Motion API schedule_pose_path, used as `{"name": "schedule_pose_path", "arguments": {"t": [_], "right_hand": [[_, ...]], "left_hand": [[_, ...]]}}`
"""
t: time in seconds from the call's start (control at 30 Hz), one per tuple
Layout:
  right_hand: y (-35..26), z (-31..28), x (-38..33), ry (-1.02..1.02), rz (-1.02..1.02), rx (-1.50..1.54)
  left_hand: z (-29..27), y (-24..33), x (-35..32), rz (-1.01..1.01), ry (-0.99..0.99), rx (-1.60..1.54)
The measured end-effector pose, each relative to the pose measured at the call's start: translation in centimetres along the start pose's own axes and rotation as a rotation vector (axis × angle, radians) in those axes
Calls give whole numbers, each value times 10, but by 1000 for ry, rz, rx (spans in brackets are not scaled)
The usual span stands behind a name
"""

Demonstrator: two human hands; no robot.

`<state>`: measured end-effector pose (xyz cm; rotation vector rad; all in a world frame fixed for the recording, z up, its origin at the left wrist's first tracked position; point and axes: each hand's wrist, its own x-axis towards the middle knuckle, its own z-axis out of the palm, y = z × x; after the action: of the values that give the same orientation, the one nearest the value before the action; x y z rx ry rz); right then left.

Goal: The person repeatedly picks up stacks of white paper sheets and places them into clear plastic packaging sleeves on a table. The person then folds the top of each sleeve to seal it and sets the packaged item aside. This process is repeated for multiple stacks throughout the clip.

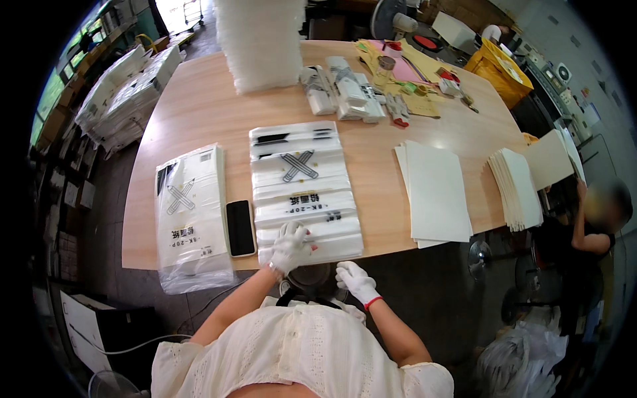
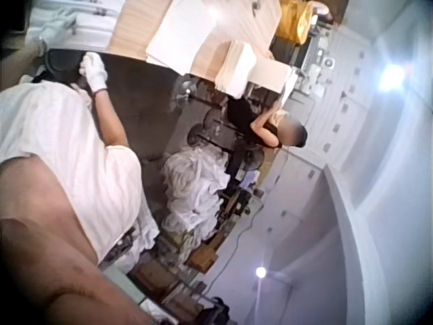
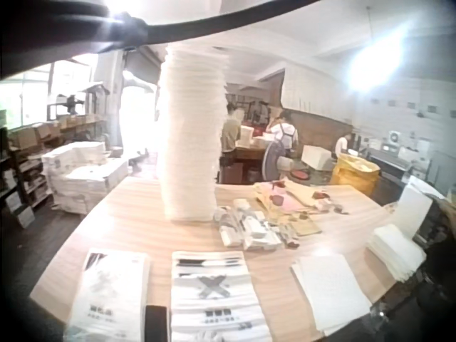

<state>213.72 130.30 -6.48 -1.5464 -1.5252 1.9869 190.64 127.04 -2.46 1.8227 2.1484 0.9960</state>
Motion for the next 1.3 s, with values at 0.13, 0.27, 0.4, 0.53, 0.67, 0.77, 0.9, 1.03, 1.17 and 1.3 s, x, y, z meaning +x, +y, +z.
{"name": "schedule_pose_path", "arguments": {"t": [0.13, 0.27, 0.4, 0.53, 0.67, 0.77, 0.9, 1.03, 1.17, 1.3], "right_hand": [[0, -14, -16, 17, 1, 56], [-12, -8, -14, -83, -51, 52], [-47, 14, 7, -269, -16, 299], [-65, 51, 88, -183, -231, 485], [-106, 10, 76, 355, -648, -742], [-140, 13, 48, 358, -940, -869], [-173, 65, 87, 281, -1304, -410], [-128, 58, 127, 314, -666, -621], [-108, 18, 72, -67, -986, -313], [-60, -126, 40, 595, -779, -990]], "left_hand": [[34, -33, 17, -52, -259, 75], [28, -42, 23, -96, -403, -6], [20, -38, 26, -52, -350, -81], [22, -30, 46, -177, -259, -295], [-29, -61, 90, -495, 35, -1142], [-47, -41, 120, -626, -5, -980], [-41, -4, 137, -426, -100, -742], [-82, 39, 149, -372, -162, -762], [-64, 8, 122, -56, -43, -231], [-84, 34, 102, 97, 215, -9]]}}
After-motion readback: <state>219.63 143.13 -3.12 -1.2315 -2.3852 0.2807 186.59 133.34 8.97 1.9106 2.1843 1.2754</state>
